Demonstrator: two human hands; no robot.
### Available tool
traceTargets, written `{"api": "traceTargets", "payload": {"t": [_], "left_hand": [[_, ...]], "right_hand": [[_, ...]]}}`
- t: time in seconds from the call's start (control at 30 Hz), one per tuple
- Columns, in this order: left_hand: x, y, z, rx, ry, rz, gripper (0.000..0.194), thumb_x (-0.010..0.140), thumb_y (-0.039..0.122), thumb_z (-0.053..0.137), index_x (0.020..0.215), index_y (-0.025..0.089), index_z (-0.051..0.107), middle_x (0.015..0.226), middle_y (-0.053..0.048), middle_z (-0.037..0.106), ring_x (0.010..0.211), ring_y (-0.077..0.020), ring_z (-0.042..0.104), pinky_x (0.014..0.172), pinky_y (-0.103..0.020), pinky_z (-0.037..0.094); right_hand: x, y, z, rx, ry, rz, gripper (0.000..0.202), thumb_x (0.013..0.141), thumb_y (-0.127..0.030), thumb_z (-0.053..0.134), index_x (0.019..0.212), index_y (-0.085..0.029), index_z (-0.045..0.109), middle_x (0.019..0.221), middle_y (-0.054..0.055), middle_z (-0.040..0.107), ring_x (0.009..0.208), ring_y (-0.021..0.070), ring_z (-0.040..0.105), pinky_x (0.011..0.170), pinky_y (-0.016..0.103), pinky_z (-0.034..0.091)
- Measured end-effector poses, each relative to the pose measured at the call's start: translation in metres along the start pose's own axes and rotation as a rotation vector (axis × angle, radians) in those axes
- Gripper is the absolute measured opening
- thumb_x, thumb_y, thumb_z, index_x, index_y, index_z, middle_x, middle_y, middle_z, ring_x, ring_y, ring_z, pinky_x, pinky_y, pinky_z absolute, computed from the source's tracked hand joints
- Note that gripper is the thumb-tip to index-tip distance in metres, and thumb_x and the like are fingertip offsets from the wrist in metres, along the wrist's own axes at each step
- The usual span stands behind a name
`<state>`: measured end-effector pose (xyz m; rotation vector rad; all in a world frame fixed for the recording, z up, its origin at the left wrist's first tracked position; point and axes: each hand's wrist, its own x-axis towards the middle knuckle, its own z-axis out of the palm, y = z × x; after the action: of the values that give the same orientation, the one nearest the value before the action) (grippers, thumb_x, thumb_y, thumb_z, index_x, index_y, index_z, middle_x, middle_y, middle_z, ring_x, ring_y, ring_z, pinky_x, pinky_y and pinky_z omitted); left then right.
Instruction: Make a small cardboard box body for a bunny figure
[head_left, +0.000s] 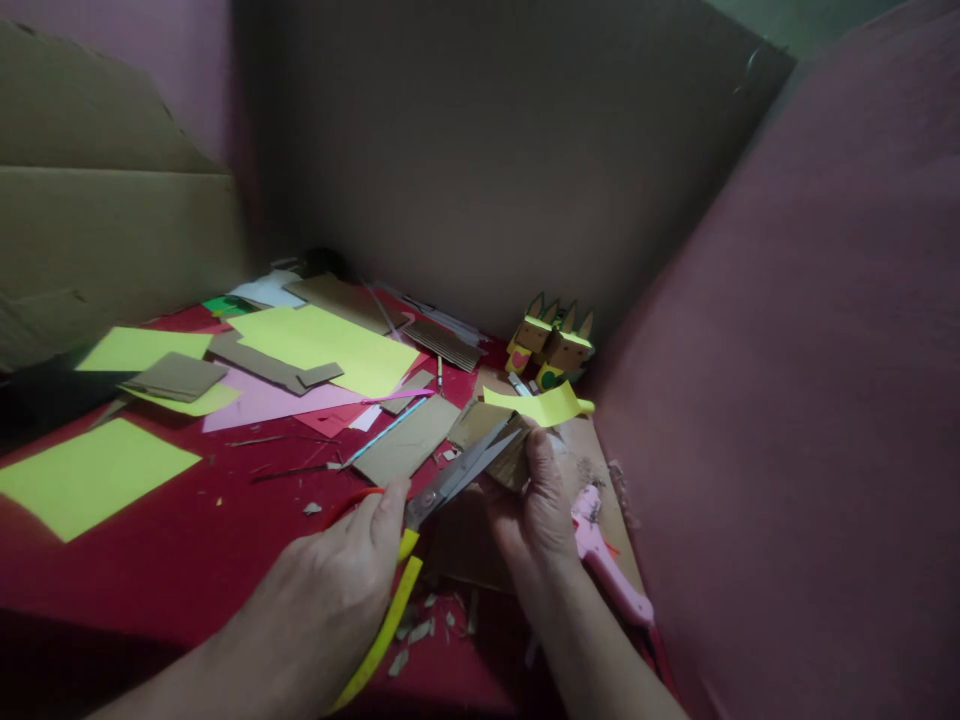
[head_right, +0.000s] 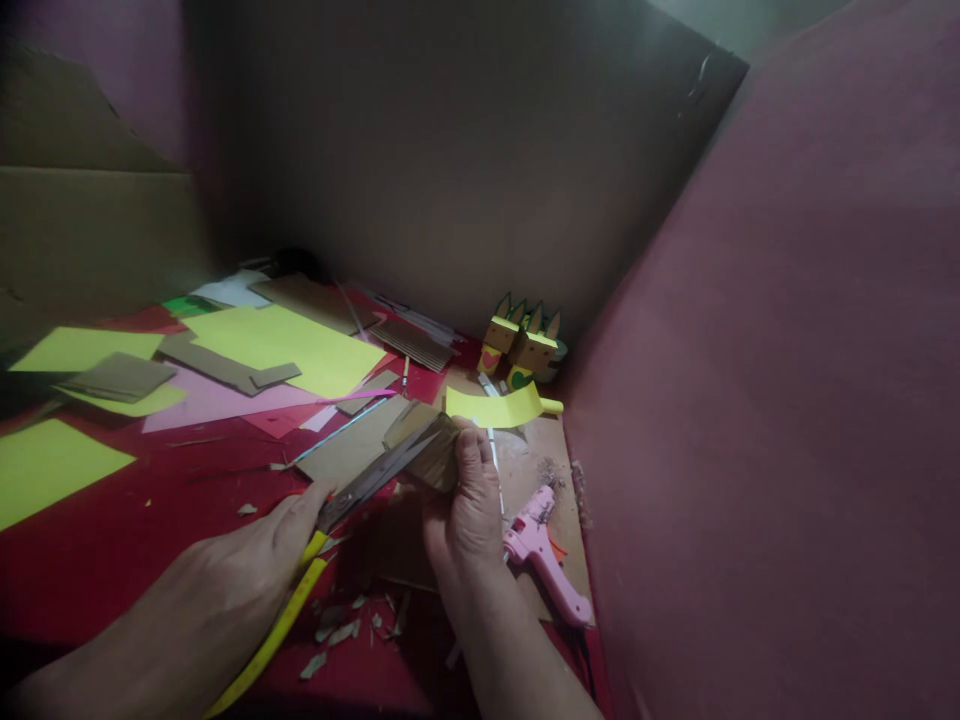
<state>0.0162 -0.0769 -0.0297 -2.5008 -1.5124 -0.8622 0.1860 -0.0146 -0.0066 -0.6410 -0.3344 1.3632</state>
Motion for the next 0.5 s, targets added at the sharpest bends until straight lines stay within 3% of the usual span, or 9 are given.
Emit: {"api": "traceTargets", "payload": {"t": [0.1,0.23,0.4,0.5], "left_hand": [[-0.0005,0.0005,-0.0003,0.078,-0.007,0.088,0.045,0.090,0.005,0.023,0.116,-0.001,0.059,0.088,-0.022,0.076,0.071,-0.0290,0.077,0.057,-0.038,0.064],[-0.0029,-0.0005,0.0016,0.104,0.010,0.101,0.046,0.087,0.003,0.026,0.121,0.000,0.057,0.087,-0.020,0.076,0.071,-0.0288,0.077,0.058,-0.036,0.065],[-0.0072,0.0003,0.0024,0.123,0.001,0.114,0.043,0.086,0.004,0.028,0.110,0.004,0.063,0.086,-0.020,0.076,0.070,-0.0291,0.077,0.056,-0.035,0.064],[-0.0055,0.0037,-0.0011,0.151,0.059,0.140,0.042,0.087,0.005,0.027,0.102,0.003,0.066,0.082,-0.021,0.076,0.068,-0.0287,0.077,0.053,-0.032,0.063]], "right_hand": [[0.0008,-0.0004,-0.0001,-0.014,-0.012,-0.025,0.033,0.055,-0.032,0.095,0.080,-0.025,0.076,0.078,-0.008,0.078,0.070,0.0118,0.070,0.068,0.026,0.061],[0.0002,-0.0014,0.0000,-0.041,-0.048,-0.033,0.034,0.055,-0.034,0.095,0.082,-0.025,0.076,0.078,-0.007,0.078,0.067,0.0126,0.070,0.060,0.026,0.061],[-0.0008,-0.0012,0.0009,-0.039,-0.053,-0.041,0.033,0.057,-0.036,0.094,0.082,-0.025,0.076,0.076,-0.006,0.077,0.062,0.0131,0.070,0.055,0.026,0.061],[0.0000,-0.0010,0.0006,-0.036,-0.046,-0.057,0.032,0.057,-0.034,0.094,0.082,-0.025,0.076,0.076,-0.006,0.077,0.062,0.0122,0.069,0.053,0.024,0.060]]}}
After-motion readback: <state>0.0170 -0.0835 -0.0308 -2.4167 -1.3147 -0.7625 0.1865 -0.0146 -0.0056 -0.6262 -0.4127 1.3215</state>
